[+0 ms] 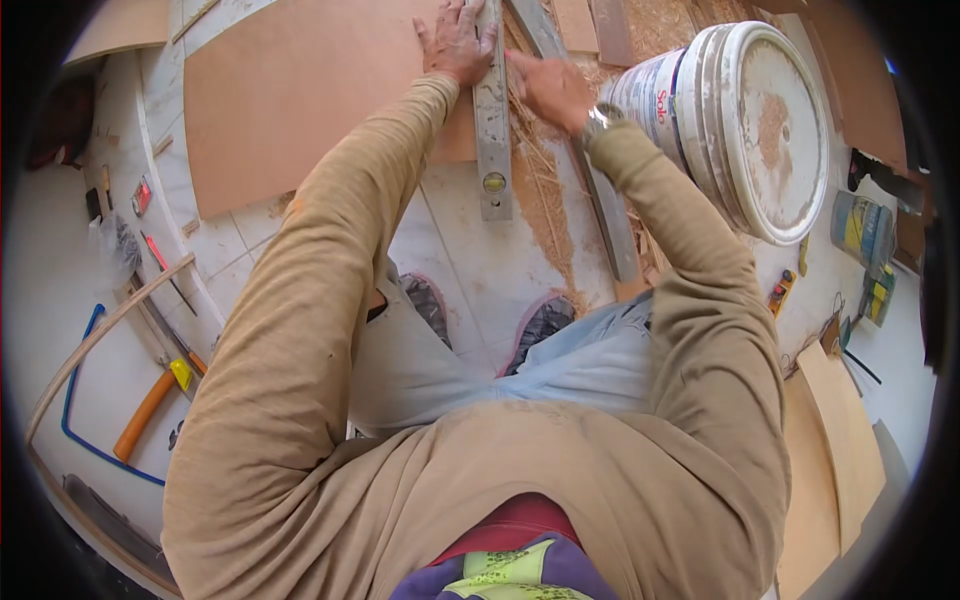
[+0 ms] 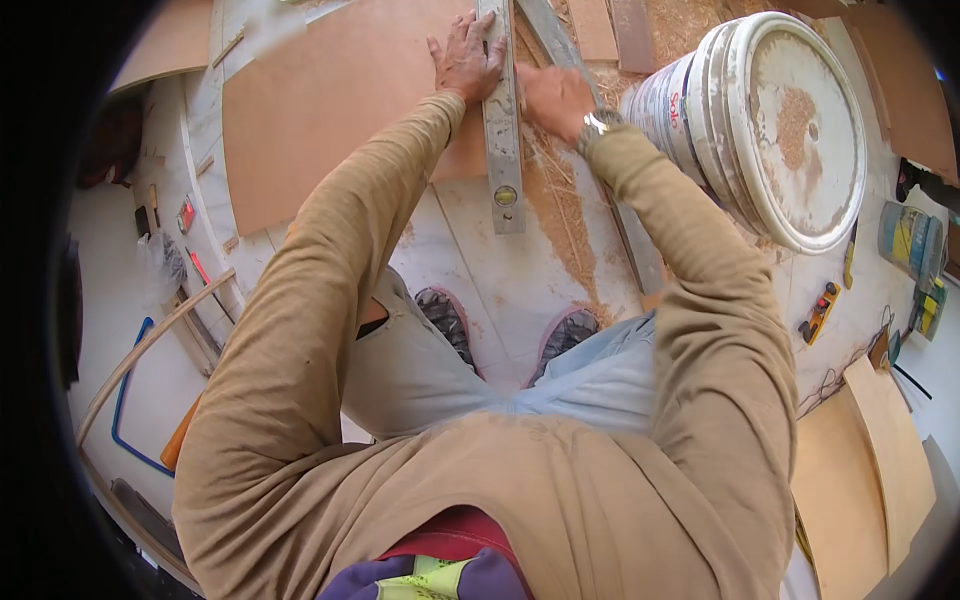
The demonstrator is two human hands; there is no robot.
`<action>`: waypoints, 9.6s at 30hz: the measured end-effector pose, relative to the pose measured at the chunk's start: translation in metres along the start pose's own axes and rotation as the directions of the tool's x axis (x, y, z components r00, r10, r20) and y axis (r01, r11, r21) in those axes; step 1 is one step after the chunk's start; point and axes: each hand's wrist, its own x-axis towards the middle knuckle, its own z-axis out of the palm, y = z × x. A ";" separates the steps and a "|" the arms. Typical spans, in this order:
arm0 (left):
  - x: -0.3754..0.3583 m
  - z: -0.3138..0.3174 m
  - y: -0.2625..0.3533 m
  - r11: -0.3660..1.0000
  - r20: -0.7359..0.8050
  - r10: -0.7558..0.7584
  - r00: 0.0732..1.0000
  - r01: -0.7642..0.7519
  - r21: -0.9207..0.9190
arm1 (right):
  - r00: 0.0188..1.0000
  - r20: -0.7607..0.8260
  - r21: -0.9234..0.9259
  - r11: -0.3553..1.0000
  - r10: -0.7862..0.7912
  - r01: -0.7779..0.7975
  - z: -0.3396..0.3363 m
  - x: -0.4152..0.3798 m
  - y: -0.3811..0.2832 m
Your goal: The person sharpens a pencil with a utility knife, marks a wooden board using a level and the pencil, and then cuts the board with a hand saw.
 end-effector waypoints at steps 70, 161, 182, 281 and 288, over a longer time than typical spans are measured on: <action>-0.399 -0.486 0.092 0.975 -0.647 -0.159 0.745 0.018 -0.220 | 0.839 -0.446 0.727 0.421 -0.310 0.542 -0.186 -0.159 -0.191; -0.130 -0.250 0.154 -0.201 0.350 0.344 0.872 0.432 -0.879 | 0.536 -0.142 0.950 0.266 0.832 -0.161 -0.294 -0.334 0.068; -0.196 -0.111 0.276 -0.062 0.762 0.147 0.631 0.774 -0.630 | 0.648 -0.401 0.585 0.725 0.648 -0.363 -0.206 -0.479 -0.084; -0.213 -0.111 0.338 -0.246 0.304 -0.901 0.310 0.212 -0.946 | 0.652 0.309 0.612 0.379 0.693 -0.693 -0.328 -0.339 0.297; -0.279 -0.097 0.384 -0.273 0.360 -0.875 0.322 0.287 -0.918 | 0.682 0.323 0.429 0.540 0.656 -0.724 -0.338 -0.334 0.325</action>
